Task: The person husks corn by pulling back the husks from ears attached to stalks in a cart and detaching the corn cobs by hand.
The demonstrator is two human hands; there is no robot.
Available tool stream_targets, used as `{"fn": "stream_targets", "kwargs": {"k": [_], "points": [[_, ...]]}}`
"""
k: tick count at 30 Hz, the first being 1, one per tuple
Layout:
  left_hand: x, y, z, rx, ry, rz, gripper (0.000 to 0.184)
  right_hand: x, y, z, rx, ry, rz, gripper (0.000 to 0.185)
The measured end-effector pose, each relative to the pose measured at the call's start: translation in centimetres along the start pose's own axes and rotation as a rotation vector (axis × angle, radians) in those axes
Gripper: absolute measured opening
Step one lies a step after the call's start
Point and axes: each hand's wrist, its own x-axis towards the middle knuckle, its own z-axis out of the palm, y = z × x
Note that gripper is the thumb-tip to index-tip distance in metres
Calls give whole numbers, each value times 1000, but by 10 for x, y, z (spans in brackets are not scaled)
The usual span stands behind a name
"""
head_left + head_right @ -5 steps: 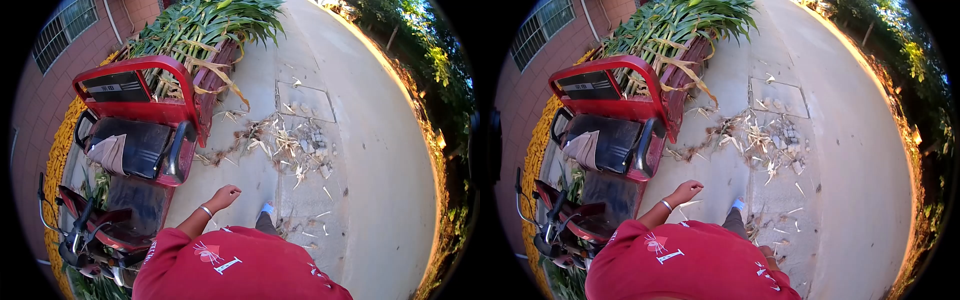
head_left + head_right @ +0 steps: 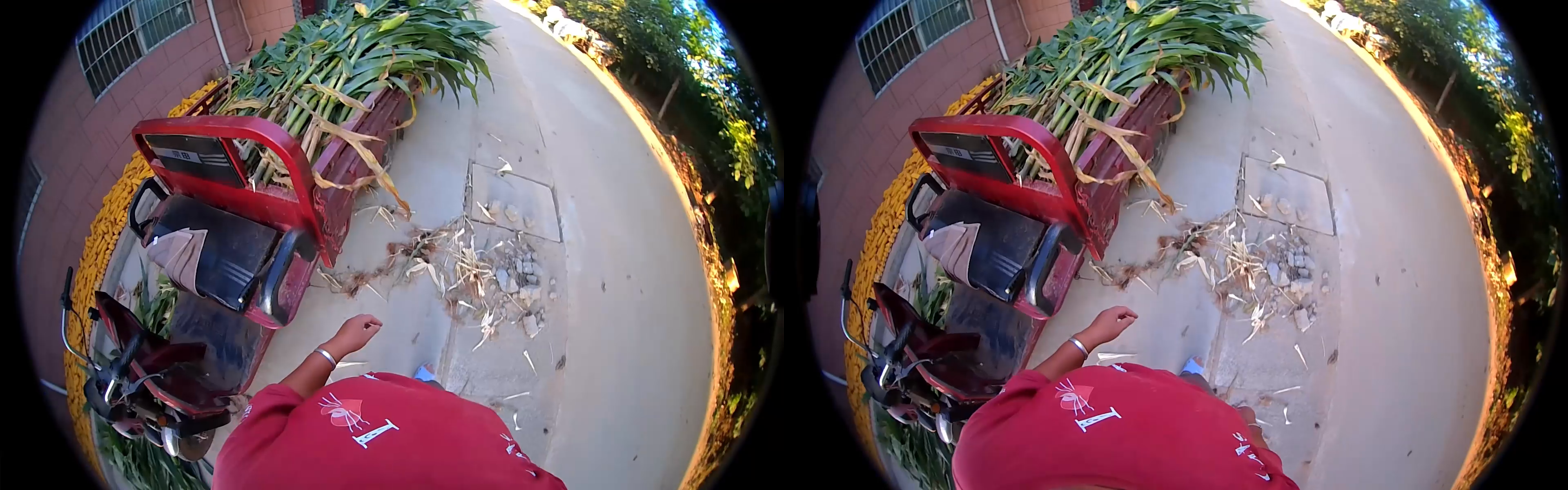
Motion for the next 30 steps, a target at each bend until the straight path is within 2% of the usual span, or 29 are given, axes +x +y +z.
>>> {"fn": "stream_targets", "kwargs": {"k": [1, 2, 4, 6, 8, 9, 10, 11, 12, 14, 17, 18, 20, 23, 24, 26, 28, 30], "points": [[4, 4, 6, -22, 28, -18, 21, 1, 9, -28, -41, -12, -51, 32], [24, 18, 3, -33, 48, -23, 21, 31, 35, -63, 120, 69, 50, 33], [56, 57, -18, -84, 189, 6, 22, 68, 27, -201, 84, 134, 35, 32], [79, 89, -43, -126, 226, -38, 22, 138, 57, -242, 481, 105, 334, 25], [103, 108, -71, -168, 330, -53, 23, 170, 14, -328, 689, 110, 432, 25], [118, 126, -94, -181, 364, -82, 22, 203, -1, -356, 696, 119, 413, 25], [139, 123, -108, -177, 368, -80, 22, 225, -9, -372, 868, 213, 379, 26], [157, 115, -118, -191, 467, -1, 21, 239, -13, -386, 1032, 304, 352, 27], [185, 113, -135, -198, 574, 92, 20, 264, -24, -406, 1034, 310, 342, 27], [222, 141, -172, -127, 678, 193, 19, 283, -42, -427, 1169, 303, 280, 29], [304, 134, -230, -151, 821, 245, 23, 327, -49, -434, 1053, 208, 298, 31], [331, 127, -250, -174, 851, 256, 24, 355, -32, -412, 1097, 146, 306, 33], [379, 125, -279, -224, 869, 244, 27, 380, -7, -402, 701, -14, 370, 32], [465, 73, -328, -141, 948, 136, 33, 413, 32, -381, 347, -63, 268, 32], [487, 65, -346, -141, 958, 140, 33, 422, 44, -380, 335, -64, 272, 32], [522, 51, -368, 84, 979, -62, 38, 442, 73, -382, 372, -45, 291, 32], [552, 26, -388, 124, 962, -128, 41, 469, 89, -387, 402, -33, 290, 32], [579, 0, -397, 273, 971, -278, 43, 501, 84, -415, 349, -62, 307, 33]]}}
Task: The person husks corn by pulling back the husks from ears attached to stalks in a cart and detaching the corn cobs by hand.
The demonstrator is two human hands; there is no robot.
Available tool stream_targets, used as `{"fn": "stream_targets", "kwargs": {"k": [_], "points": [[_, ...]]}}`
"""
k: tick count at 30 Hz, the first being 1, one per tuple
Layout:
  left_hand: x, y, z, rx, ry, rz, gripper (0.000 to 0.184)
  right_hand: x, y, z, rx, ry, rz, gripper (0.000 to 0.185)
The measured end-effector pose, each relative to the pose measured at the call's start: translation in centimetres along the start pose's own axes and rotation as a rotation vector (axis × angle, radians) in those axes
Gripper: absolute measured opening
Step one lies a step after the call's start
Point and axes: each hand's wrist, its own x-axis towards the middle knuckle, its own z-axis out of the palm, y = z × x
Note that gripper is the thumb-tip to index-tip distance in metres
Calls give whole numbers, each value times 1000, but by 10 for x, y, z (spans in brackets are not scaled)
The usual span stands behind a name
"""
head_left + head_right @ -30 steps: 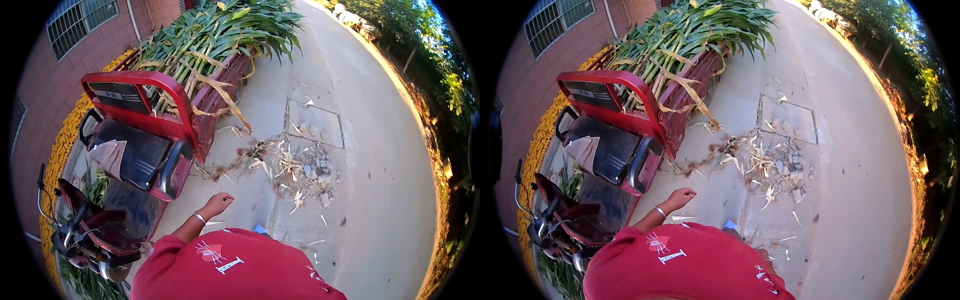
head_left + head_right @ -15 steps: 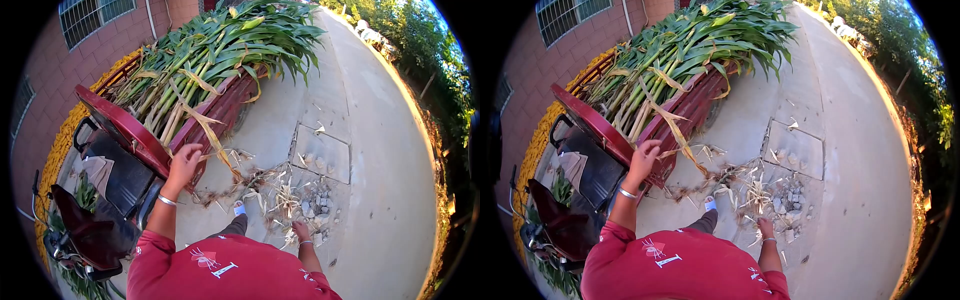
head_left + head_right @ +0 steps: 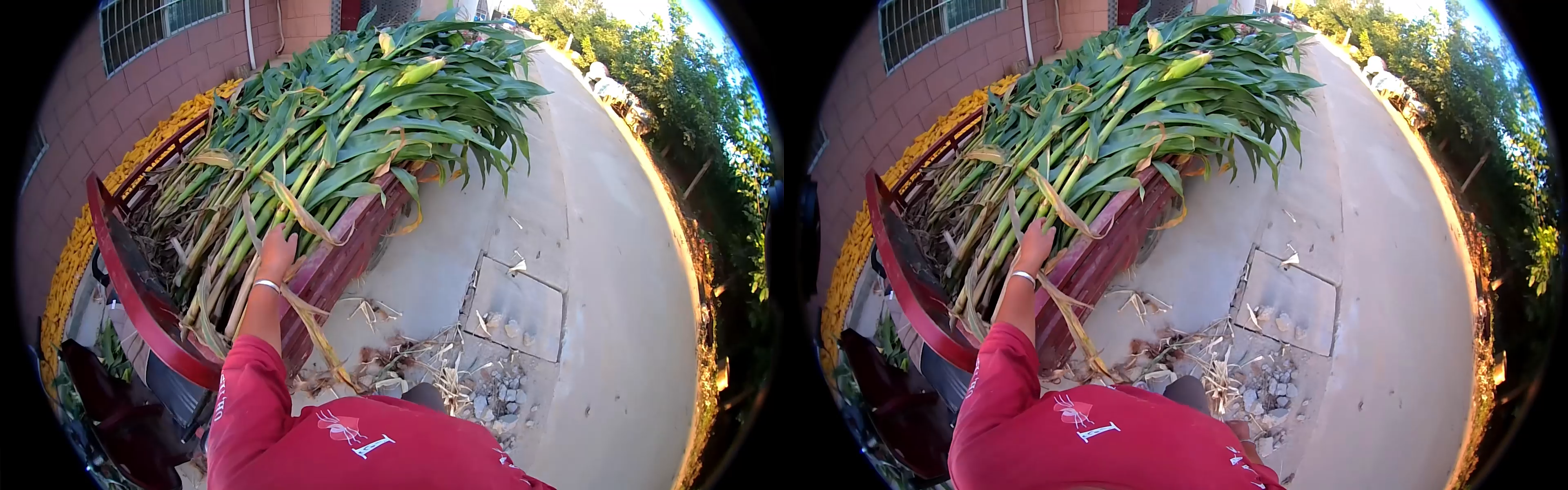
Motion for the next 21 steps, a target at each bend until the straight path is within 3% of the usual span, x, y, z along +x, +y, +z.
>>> {"fn": "stream_targets", "kwargs": {"k": [6, 9, 10, 11, 14, 15, 16, 18, 21], "points": [[50, 7, -6, 13, 139, -10, 40, 121, -75, -75, -312, -80, -179, 37], [92, -8, -23, 118, 295, 6, 38, 226, -96, -110, -682, -123, -461, 39], [114, -8, -39, 196, 306, -42, 39, 239, -141, -138, -816, -122, -581, 40], [118, -19, -40, 275, 289, -101, 41, 238, -157, -168, -617, -3, -370, 38], [131, -44, -33, 529, 272, -255, 44, 196, -278, -267, 28, -47, -171, 33], [136, -57, -26, 567, 250, -299, 46, 225, -275, -278, 266, -78, -62, 30], [145, -55, -28, 581, 270, -300, 46, 240, -286, -281, 272, -91, -83, 30], [148, -52, -28, 609, 77, -518, 43, 264, -292, -292, 342, -90, -126, 29], [166, -84, -18, 789, 87, -500, 35, 260, -314, -306, 355, -98, -120, 29]]}}
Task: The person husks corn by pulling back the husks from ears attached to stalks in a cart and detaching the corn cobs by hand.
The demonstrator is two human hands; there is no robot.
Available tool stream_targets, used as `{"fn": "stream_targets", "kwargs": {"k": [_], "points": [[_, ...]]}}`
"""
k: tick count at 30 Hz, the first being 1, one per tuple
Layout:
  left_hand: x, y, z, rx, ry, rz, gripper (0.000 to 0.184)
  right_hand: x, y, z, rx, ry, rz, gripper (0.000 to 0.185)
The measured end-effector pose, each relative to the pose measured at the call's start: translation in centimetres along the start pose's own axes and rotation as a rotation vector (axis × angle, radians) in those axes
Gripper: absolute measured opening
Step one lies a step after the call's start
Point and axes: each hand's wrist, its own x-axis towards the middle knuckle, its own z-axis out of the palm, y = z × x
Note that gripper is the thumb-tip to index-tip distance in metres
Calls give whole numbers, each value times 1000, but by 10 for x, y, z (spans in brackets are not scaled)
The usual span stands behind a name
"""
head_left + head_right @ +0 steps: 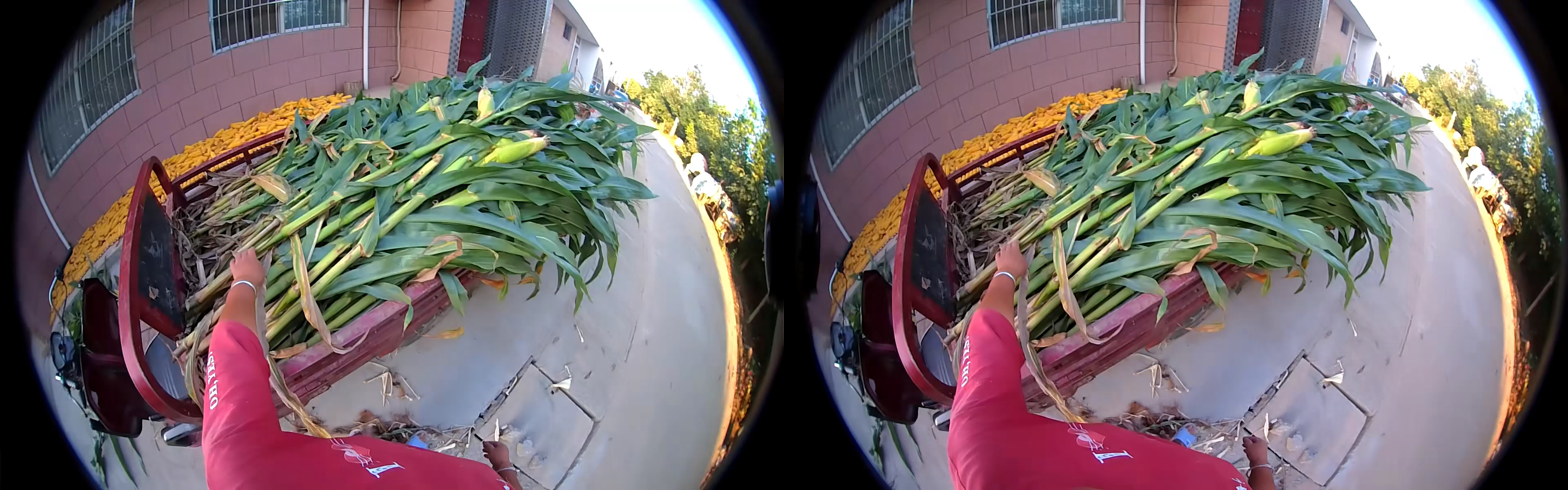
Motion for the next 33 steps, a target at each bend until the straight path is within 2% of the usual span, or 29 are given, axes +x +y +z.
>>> {"fn": "stream_targets", "kwargs": {"k": [2, 4, 5, 7, 9, 10, 11, 13, 16, 19, 21, 22, 25, 27, 28, 29, 31, 33], "points": [[-5, 4, -8, 47, -110, -2, 33, -15, 8, 10, 5, -19, 33, 29], [10, -1, -18, 61, -129, -3, 32, -63, -47, 15, -184, 16, 79, 28], [17, -5, -21, 46, -140, 46, 33, -61, -54, 18, -184, 18, 77, 28], [23, -8, -24, 34, -163, 123, 33, -71, -53, 22, -159, -118, 30, 29], [10, -5, -44, 38, -300, 308, 35, -91, -93, 43, -189, -131, 98, 32], [5, -9, -42, -53, -222, 339, 36, -73, -81, 52, -65, -133, 57, 33], [-10, -9, -50, -56, -231, 352, 36, -56, -75, 55, 45, -135, 12, 34], [-39, -3, -100, -250, -123, 420, 34, -54, -140, 63, 31, -130, -111, 35], [-113, 14, -140, -319, -201, 473, 35, -82, -278, 81, 101, -136, -387, 37], [-209, 25, -153, -306, -228, 535, 32, -96, -388, 96, 308, -213, -662, 42], [-275, 16, -153, -348, -246, 484, 30, -96, -443, 105, 406, -320, -807, 45], [-305, 8, -154, -367, -316, 447, 29, -94, -465, 110, 475, -348, -806, 46], [-399, -18, -141, -354, -518, 310, 27, -80, -504, 125, 654, -472, -747, 52], [-458, -48, -100, -332, -550, 255, 29, -31, -515, 140, 645, -429, -756, 52], [-490, -71, -65, -286, -559, 203, 30, -51, -523, 138, 732, -470, -596, 52], [-520, -92, -33, -236, -574, 149, 32, -41, -516, 142, 724, -482, -574, 52], [-564, -107, -12, -252, -607, 35, 32, -13, -502, 150, 757, -513, -518, 50], [-599, -118, 20, -264, -623, -68, 33, 0, -472, 171, 800, -471, -428, 40]]}}
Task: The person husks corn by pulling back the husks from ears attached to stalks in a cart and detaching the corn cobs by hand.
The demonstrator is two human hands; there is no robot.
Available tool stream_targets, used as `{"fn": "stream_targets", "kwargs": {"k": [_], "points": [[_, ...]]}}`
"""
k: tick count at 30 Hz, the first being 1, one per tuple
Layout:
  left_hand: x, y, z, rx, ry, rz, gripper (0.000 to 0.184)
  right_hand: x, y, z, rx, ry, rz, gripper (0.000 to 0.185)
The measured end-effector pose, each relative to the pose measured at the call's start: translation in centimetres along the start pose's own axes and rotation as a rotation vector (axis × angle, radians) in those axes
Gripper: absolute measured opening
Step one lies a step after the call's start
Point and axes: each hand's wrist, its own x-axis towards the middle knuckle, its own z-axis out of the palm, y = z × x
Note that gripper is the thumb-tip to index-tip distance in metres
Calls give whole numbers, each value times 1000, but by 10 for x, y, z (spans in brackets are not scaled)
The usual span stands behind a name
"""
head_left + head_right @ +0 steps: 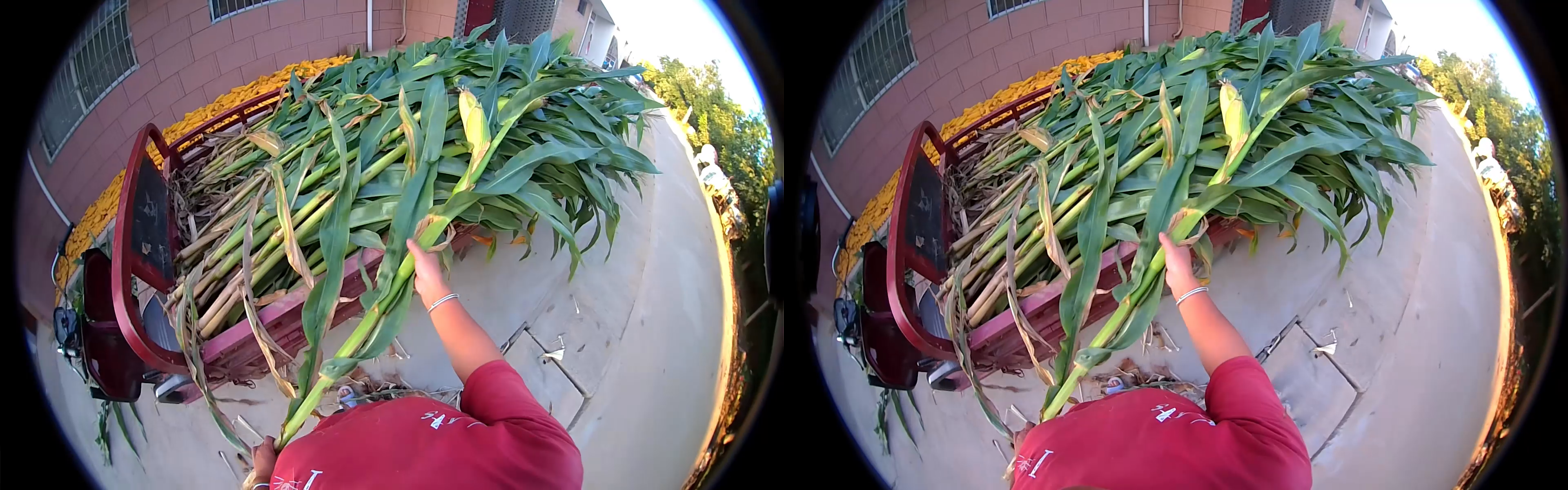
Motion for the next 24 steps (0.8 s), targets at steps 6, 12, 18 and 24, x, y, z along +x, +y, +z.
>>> {"fn": "stream_targets", "kwargs": {"k": [6, 12, 18, 24], "points": [[3, 55, 18, -270, 216, 36, 26, -44, 81, -36, 9, -171, 230, 30], [41, 292, -152, -536, 438, 461, 26, -61, 133, -84, 104, -273, 460, 32], [148, 432, -202, -596, 182, 763, 32, -52, 144, -100, 84, -369, 602, 33], [299, 558, -219, -922, -62, 884, 47, -14, 138, -113, -325, -266, 742, 42]]}}
